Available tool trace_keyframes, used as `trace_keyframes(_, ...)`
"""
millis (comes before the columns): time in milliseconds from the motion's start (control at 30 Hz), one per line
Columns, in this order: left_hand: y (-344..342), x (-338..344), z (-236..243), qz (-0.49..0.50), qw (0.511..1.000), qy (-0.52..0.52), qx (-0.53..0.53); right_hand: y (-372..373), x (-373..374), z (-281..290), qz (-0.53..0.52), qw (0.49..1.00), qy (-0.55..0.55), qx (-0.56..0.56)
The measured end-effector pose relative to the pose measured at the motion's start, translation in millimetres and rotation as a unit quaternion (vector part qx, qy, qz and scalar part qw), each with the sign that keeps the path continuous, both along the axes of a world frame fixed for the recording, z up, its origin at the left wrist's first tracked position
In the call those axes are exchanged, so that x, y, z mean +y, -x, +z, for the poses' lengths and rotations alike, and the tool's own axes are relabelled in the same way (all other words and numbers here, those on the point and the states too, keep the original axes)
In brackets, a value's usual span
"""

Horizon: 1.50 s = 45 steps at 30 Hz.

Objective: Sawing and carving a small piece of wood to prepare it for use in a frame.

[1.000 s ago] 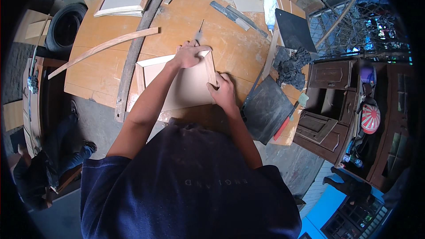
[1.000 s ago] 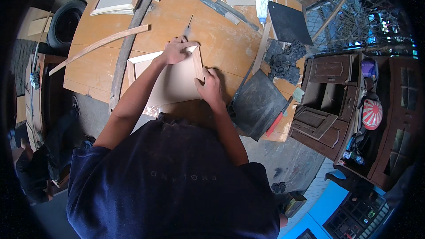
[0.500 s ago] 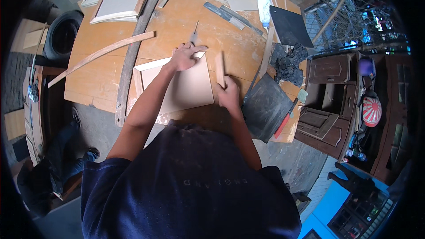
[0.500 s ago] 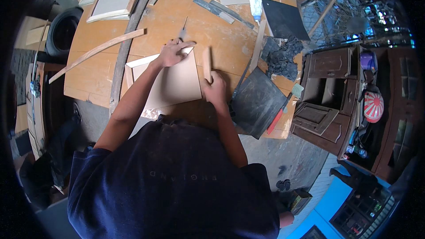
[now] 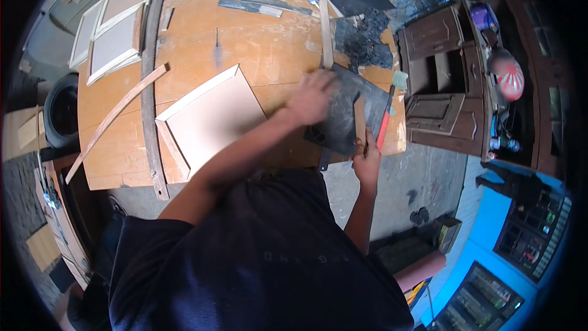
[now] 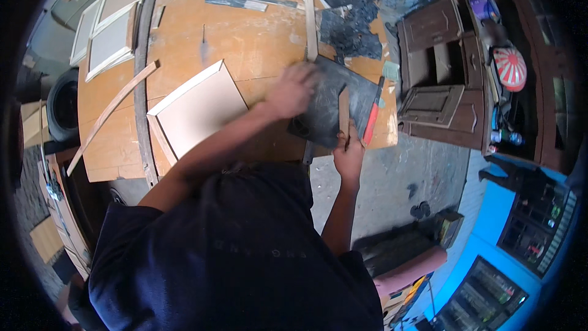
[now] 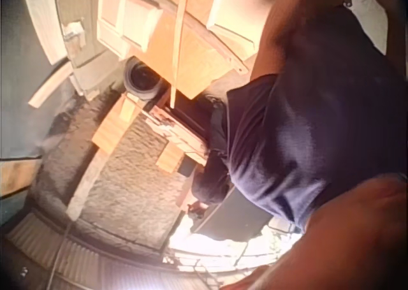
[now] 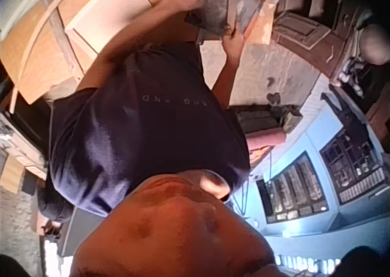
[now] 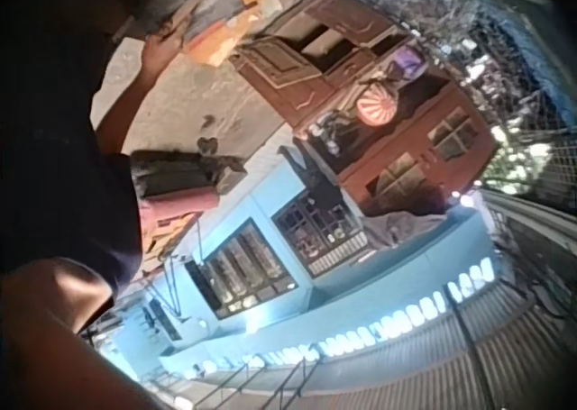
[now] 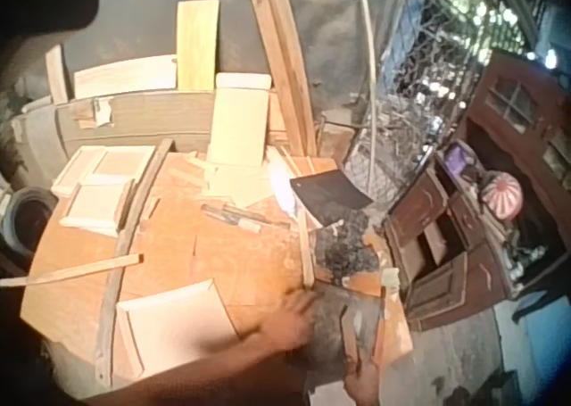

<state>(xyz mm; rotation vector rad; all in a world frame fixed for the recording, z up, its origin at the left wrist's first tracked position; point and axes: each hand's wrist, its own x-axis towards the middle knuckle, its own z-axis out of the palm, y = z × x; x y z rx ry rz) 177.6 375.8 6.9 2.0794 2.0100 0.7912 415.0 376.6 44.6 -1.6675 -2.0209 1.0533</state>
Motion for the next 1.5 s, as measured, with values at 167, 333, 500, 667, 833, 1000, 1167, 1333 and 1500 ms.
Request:
trace_keyframes(167,-68,16,-34,-0.012,1.000,-0.012,-0.003,21,-26,32,0.012,0.990,-0.093,-0.102)
trace_keyframes(333,-82,23,-35,0.037,0.999,-0.008,0.013,13,-38,18,-0.098,0.979,-0.177,-0.010)
trace_keyframes(500,-76,41,-38,0.037,0.999,0.004,0.010,23,-20,-4,-0.146,0.955,-0.226,0.123)
trace_keyframes(667,-72,42,-39,0.029,0.999,0.011,-0.008,47,23,-36,-0.111,0.944,-0.293,0.104)
trace_keyframes(833,-70,45,-43,0.038,0.998,0.036,-0.017,45,31,-48,-0.049,0.962,-0.267,0.033)
trace_keyframes(1000,-68,45,-42,0.037,0.996,0.078,0.028,37,13,-49,-0.024,0.966,-0.243,0.078)
trace_keyframes(1167,-71,46,-36,0.015,0.995,0.100,0.022,45,57,-50,-0.024,0.965,-0.245,0.087)
trace_keyframes(1333,-68,47,-37,0.018,0.993,0.112,0.030,39,58,-47,-0.036,0.965,-0.239,0.106)
trace_keyframes(1500,-70,49,-29,0.019,0.996,0.085,0.029,32,35,-22,-0.311,0.868,0.058,0.383)
